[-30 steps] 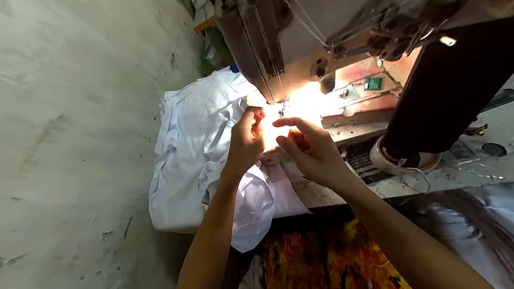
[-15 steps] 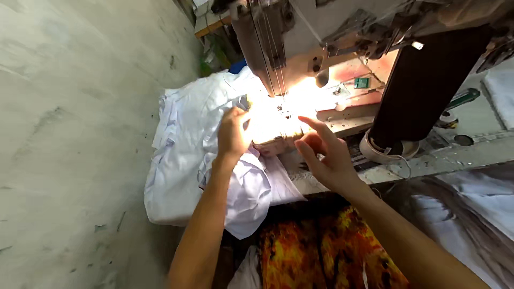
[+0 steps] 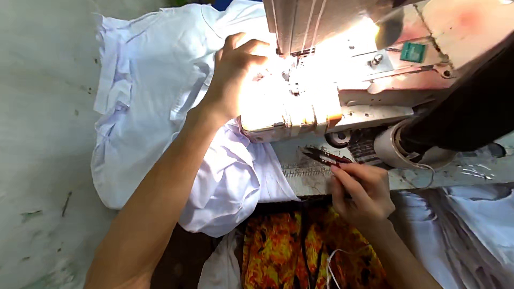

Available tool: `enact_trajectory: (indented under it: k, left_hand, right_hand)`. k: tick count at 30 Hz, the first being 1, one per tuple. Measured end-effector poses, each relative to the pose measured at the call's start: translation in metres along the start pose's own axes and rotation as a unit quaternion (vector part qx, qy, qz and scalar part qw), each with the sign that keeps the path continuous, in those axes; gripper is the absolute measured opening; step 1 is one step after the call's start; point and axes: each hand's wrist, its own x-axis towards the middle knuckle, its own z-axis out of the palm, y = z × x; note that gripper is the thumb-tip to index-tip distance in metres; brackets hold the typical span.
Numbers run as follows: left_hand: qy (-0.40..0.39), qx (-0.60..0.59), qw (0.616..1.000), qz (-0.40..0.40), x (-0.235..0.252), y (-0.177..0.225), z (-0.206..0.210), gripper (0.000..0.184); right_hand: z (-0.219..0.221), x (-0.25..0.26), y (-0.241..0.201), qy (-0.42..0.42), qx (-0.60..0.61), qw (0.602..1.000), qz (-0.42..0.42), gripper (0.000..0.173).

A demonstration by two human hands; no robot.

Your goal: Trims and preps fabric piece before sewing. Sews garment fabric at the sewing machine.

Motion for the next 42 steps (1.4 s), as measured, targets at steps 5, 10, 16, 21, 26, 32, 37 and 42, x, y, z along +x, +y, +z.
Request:
enact_trajectory:
  k: [5, 10, 16, 21, 26, 32, 37, 42]
  left_hand:
    - [-0.085, 0.193, 0.97, 0.118, 0.002, 0.006, -0.025, 0.018]
    - [-0.051, 0.225, 0.973, 0.0, -0.015, -0.05, -0.028, 0.023]
    - [-0.076, 0.132, 0.988, -0.024, -0.062, -0.011, -0.029, 0.015]
    - [0.078, -0.324, 0.94, -0.076, -0.046, -0.007, -0.017, 0.016]
    - [0.089, -0.329, 0.934, -0.109, -0.056, 0.003, -0.013, 0.014]
    - [0.051, 0.107, 0.956, -0.268, -0.156, -0.039, -0.113, 0.031]
    - [-0.061, 0.167, 0.944, -0.279, -0.181, 0.001, -0.12, 0.041]
    - [-0.034, 0.09, 0.99, -0.104, -0.147, 0.052, -0.05, 0.039]
  right_hand:
    - [0.002, 0.001, -0.001, -0.005, -0.034, 0.999, -0.024, 0.016]
    - [0.005, 0.0, -0.001, 0.005, -0.051, 0.998, -0.032, 0.018]
    - [0.01, 0.002, -0.003, 0.011, -0.059, 0.998, -0.031, 0.017]
    - [0.016, 0.002, -0.004, 0.01, -0.07, 0.997, -0.032, 0.019]
    - [0.011, -0.003, 0.001, 0.0, -0.065, 0.997, -0.048, 0.018]
    - [0.012, -0.006, 0.0, -0.009, -0.065, 0.996, -0.052, 0.019]
    - [0.016, 0.0, -0.003, -0.023, -0.076, 0.996, -0.041, 0.022]
    - [-0.005, 0.013, -0.023, -0.051, 0.098, 0.994, 0.011, 0.022]
